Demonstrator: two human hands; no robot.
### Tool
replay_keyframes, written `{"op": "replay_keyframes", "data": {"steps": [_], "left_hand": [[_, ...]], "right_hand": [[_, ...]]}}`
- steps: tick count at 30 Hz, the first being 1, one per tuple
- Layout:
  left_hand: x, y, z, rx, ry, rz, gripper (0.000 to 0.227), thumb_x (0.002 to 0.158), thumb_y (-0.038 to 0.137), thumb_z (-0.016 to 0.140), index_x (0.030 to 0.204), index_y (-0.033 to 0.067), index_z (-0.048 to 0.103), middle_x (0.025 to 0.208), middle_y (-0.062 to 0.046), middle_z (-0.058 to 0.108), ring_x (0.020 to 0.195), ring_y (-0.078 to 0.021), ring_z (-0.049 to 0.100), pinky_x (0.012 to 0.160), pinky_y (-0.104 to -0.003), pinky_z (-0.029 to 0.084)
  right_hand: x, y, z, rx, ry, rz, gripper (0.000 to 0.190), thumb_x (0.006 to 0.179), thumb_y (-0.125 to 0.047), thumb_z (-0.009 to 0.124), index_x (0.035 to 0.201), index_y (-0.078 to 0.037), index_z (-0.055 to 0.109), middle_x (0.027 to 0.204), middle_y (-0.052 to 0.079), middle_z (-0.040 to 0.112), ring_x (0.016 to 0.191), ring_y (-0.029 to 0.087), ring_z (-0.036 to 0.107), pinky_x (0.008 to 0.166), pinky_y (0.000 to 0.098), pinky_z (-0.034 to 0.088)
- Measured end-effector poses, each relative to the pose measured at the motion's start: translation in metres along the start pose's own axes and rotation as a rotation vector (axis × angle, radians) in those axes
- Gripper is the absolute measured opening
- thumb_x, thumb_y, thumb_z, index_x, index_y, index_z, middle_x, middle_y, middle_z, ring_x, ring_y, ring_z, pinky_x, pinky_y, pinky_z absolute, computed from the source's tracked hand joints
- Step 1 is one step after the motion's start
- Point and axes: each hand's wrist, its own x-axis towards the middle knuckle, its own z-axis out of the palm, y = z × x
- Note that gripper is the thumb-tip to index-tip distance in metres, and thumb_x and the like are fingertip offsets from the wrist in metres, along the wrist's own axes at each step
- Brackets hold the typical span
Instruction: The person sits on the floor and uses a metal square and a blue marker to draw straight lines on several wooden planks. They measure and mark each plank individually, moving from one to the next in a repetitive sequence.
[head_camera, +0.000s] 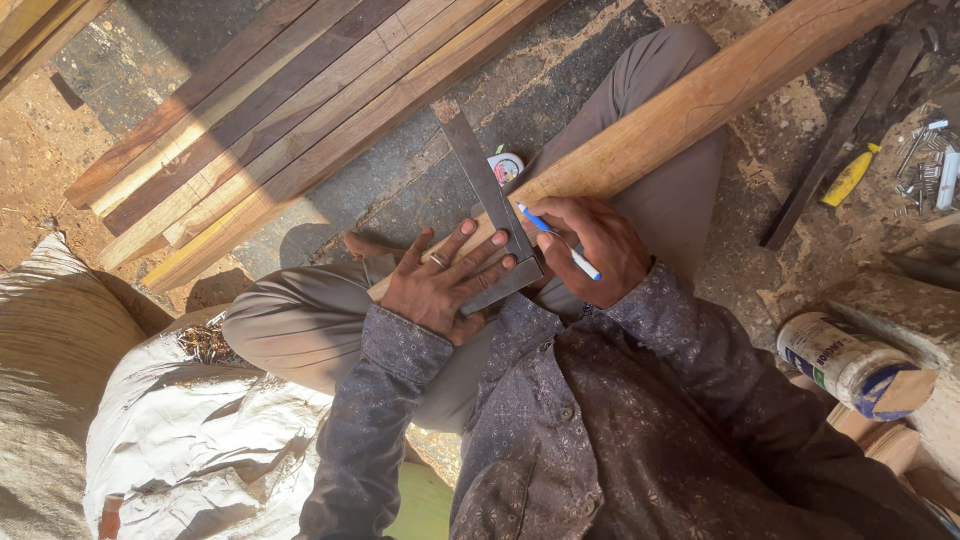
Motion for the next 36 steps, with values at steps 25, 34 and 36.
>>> {"op": "replay_keyframes", "data": {"steps": [25,34,36], "left_hand": [[-0.006,-0.001,0.002,-0.138,0.128,-0.097,0.095,0.067,0.047,0.085,0.152,0.0258,0.047,0.164,-0.001,0.036,0.152,-0.0239,0.029,0.124,-0.058,0.019],[-0.034,0.017,0.033,-0.016,0.507,-0.089,0.035,0.086,0.028,0.083,0.115,0.0113,0.072,0.146,0.000,0.060,0.144,-0.0217,0.049,0.121,-0.065,0.035],[-0.038,0.020,0.039,0.032,0.524,-0.091,0.031,0.086,0.025,0.082,0.112,0.0104,0.074,0.145,-0.001,0.061,0.142,-0.0227,0.051,0.119,-0.066,0.037]], "right_hand": [[-0.011,0.046,0.005,-0.527,-0.041,-0.491,0.031,0.090,-0.032,0.080,0.114,-0.013,0.074,0.141,0.011,0.065,0.144,0.030,0.046,0.115,0.0504,0.039],[-0.012,0.045,0.003,-0.524,-0.041,-0.507,0.030,0.091,-0.033,0.080,0.114,-0.014,0.075,0.145,0.011,0.063,0.145,0.030,0.046,0.115,0.0483,0.039],[-0.011,0.045,0.002,-0.520,-0.038,-0.513,0.030,0.091,-0.033,0.080,0.115,-0.014,0.075,0.145,0.011,0.063,0.145,0.029,0.046,0.115,0.0486,0.039]]}}
